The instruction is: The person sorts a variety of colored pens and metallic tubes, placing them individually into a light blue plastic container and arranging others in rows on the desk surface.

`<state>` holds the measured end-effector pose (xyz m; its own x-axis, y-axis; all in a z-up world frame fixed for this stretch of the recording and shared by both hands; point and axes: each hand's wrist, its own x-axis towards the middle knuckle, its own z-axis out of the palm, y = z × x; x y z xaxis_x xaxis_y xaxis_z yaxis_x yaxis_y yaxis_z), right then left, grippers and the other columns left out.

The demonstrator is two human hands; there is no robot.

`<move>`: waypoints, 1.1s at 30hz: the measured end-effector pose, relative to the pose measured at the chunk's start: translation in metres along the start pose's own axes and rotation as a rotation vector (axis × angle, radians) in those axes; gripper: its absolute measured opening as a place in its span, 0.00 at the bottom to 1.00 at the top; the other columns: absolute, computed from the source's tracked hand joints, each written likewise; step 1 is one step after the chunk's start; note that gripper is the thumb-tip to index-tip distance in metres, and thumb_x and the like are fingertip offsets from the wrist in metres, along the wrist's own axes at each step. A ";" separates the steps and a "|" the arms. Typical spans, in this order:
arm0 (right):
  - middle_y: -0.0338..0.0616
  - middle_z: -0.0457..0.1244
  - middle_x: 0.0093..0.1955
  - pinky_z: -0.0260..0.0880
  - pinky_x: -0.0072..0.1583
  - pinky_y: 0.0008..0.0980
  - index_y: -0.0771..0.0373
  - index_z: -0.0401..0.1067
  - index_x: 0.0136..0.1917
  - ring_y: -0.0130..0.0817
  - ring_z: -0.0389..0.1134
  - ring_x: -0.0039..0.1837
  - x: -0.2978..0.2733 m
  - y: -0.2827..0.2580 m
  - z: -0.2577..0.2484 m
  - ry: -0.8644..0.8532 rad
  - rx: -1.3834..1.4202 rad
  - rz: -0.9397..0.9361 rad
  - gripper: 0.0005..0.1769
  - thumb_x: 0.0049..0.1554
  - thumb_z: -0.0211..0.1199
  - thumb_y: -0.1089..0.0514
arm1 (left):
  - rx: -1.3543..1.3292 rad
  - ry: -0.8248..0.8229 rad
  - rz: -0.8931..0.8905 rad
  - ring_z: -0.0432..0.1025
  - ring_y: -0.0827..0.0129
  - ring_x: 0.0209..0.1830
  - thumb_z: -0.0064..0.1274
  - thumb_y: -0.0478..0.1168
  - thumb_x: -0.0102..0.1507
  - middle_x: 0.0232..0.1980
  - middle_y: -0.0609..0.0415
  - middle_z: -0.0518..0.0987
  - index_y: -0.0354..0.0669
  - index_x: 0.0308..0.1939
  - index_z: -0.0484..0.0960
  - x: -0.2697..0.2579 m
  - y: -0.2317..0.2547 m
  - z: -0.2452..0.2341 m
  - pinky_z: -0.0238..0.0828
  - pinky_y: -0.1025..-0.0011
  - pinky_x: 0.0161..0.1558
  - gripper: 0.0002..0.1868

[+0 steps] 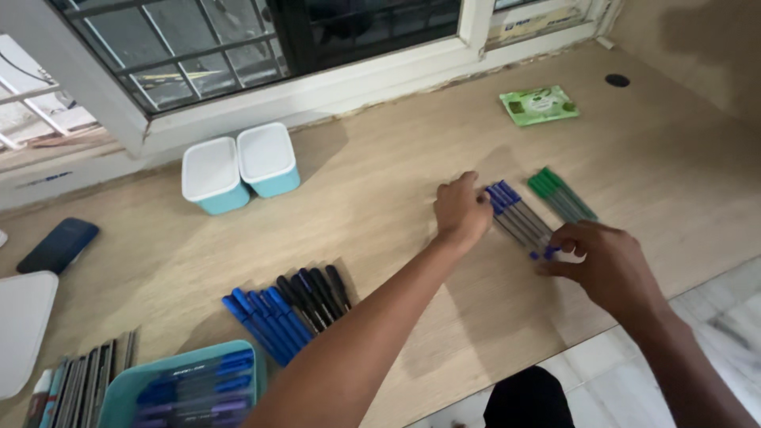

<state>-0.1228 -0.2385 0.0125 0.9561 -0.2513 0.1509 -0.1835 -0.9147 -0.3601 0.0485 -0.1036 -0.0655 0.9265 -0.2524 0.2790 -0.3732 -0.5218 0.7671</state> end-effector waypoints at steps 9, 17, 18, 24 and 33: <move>0.44 0.71 0.44 0.74 0.50 0.41 0.58 0.80 0.44 0.39 0.73 0.45 0.004 -0.006 0.003 -0.010 -0.018 0.053 0.22 0.42 0.81 0.45 | -0.165 0.031 0.007 0.80 0.51 0.45 0.52 0.32 0.59 0.43 0.43 0.85 0.41 0.43 0.87 -0.007 0.007 -0.014 0.75 0.60 0.52 0.12; 0.37 0.72 0.44 0.73 0.49 0.41 0.55 0.81 0.43 0.36 0.73 0.46 0.004 -0.009 0.006 0.028 -0.206 0.042 0.23 0.41 0.76 0.39 | -0.206 -0.031 -0.036 0.82 0.53 0.44 0.51 0.31 0.62 0.42 0.43 0.86 0.40 0.43 0.86 -0.010 0.007 -0.022 0.78 0.62 0.49 0.10; 0.37 0.72 0.44 0.73 0.49 0.41 0.55 0.81 0.43 0.35 0.73 0.46 0.004 -0.010 0.006 0.038 -0.215 0.028 0.23 0.40 0.76 0.39 | -0.186 -0.048 -0.048 0.82 0.54 0.44 0.50 0.32 0.64 0.43 0.43 0.86 0.40 0.44 0.86 -0.009 0.006 -0.024 0.78 0.63 0.49 0.09; 0.37 0.72 0.44 0.73 0.48 0.39 0.57 0.81 0.44 0.34 0.73 0.44 0.000 -0.010 0.012 0.172 -0.247 -0.084 0.26 0.39 0.75 0.38 | -0.189 -0.061 -0.197 0.82 0.63 0.43 0.53 0.28 0.60 0.43 0.49 0.87 0.40 0.41 0.88 0.005 -0.004 -0.029 0.80 0.68 0.47 0.10; 0.43 0.72 0.45 0.70 0.43 0.33 0.63 0.80 0.44 0.34 0.72 0.40 -0.005 -0.011 0.004 0.465 -0.015 -0.229 0.15 0.46 0.78 0.54 | -0.424 -0.073 -0.363 0.81 0.72 0.32 0.62 0.29 0.56 0.33 0.52 0.87 0.40 0.33 0.90 0.025 -0.026 -0.032 0.78 0.73 0.37 0.04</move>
<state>-0.1244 -0.2257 0.0120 0.7704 -0.1555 0.6183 0.0115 -0.9663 -0.2573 0.0830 -0.0703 -0.0593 0.9806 -0.1810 -0.0751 0.0348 -0.2164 0.9757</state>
